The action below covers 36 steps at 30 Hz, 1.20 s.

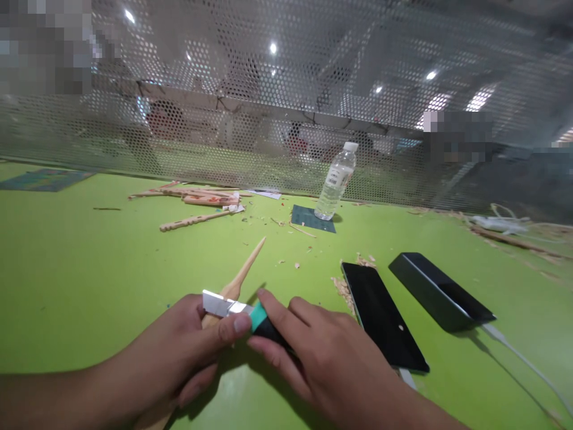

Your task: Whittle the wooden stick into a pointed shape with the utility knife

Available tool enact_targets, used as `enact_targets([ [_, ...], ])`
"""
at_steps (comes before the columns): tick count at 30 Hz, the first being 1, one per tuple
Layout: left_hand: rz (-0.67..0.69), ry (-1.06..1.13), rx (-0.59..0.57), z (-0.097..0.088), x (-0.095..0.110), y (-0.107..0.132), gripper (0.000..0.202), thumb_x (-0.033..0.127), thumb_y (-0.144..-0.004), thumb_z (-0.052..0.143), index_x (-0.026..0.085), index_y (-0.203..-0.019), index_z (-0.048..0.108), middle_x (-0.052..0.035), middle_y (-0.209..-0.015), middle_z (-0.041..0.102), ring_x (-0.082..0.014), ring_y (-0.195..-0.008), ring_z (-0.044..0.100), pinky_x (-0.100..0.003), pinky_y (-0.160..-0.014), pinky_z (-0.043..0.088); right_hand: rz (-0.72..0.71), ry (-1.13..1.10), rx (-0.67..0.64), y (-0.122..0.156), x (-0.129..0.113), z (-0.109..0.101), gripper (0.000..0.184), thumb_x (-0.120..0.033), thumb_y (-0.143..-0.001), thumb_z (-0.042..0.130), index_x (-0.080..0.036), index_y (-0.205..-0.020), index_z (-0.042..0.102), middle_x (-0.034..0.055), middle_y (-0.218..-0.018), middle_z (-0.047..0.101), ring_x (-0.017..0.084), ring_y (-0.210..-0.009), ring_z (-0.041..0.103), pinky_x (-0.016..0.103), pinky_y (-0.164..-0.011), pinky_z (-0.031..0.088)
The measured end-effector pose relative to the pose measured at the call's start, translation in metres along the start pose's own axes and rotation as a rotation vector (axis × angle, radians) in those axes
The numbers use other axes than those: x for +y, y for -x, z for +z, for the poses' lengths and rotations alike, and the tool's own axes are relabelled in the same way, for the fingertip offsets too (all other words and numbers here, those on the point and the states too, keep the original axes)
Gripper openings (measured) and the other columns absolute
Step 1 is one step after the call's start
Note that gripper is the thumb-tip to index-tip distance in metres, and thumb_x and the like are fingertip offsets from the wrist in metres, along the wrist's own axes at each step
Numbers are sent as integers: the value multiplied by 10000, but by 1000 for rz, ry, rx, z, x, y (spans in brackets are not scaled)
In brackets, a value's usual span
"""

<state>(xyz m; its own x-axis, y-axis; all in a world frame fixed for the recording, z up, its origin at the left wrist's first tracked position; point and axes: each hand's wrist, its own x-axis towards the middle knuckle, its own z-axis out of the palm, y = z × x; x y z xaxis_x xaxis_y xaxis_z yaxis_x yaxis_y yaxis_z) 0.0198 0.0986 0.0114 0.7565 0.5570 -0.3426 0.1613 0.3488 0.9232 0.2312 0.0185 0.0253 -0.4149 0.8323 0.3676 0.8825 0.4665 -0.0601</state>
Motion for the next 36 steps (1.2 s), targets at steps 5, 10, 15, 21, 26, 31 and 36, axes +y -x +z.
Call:
enact_targets([
  [5, 7, 120, 89, 6, 0, -4, 531, 668, -842, 725, 226, -693, 469, 122, -414, 381, -52, -281, 306, -158, -304, 310, 41, 32, 93, -1, -7, 2, 402, -401, -1122, 388, -160, -1423, 503, 1, -796, 657, 162, -595, 675, 299, -513, 456],
  [10, 43, 103, 74, 9, 1, 1, 471, 674, -913, 637, 229, -821, 512, 127, -461, 405, -50, -300, 323, -152, -320, 347, 92, 109, 164, 0, -2, -1, 428, -421, -1111, 416, -181, -1456, 498, 49, -907, 716, 187, -666, 703, 313, -548, 467],
  [15, 53, 31, 39, 6, 0, 4, 424, 644, -935, 626, 228, -950, 546, 132, -414, 407, -69, -313, 328, -164, -350, 363, 99, 80, 127, 1, 14, -3, 437, -427, -1104, 430, -207, -1477, 494, 52, -915, 736, 206, -699, 725, 323, -585, 503],
  [21, 62, 2, -18, 3, 2, 3, 400, 616, -933, 643, 221, -917, 587, 117, -400, 423, -73, -319, 338, -168, -368, 356, 33, -116, -36, -2, 16, -2, 402, -410, -1106, 418, -216, -1440, 529, 56, -956, 757, 198, -764, 744, 315, -631, 549],
  [26, 49, -7, -24, 3, 3, 3, 432, 619, -934, 637, 210, -795, 603, 103, -371, 407, -69, -316, 323, -168, -380, 353, 18, -164, -40, -2, 8, -1, 403, -420, -1109, 409, -215, -1438, 522, 31, -924, 749, 184, -749, 747, 307, -632, 555],
  [31, 26, -31, 4, 0, 2, 1, 432, 631, -919, 649, 220, -797, 592, 100, -365, 423, -78, -305, 330, -175, -366, 359, 34, -61, 23, 1, 0, 3, 405, -415, -1110, 412, -207, -1452, 480, 4, -852, 708, 176, -655, 725, 301, -545, 515],
  [36, 13, -33, 62, 2, -2, -2, 466, 677, -898, 646, 229, -803, 558, 102, -368, 417, -72, -300, 303, -171, -344, 345, 53, 13, 88, 1, -10, 7, 396, -419, -1120, 365, -179, -1401, 506, -6, -782, 678, 179, -579, 706, 299, -480, 494],
])
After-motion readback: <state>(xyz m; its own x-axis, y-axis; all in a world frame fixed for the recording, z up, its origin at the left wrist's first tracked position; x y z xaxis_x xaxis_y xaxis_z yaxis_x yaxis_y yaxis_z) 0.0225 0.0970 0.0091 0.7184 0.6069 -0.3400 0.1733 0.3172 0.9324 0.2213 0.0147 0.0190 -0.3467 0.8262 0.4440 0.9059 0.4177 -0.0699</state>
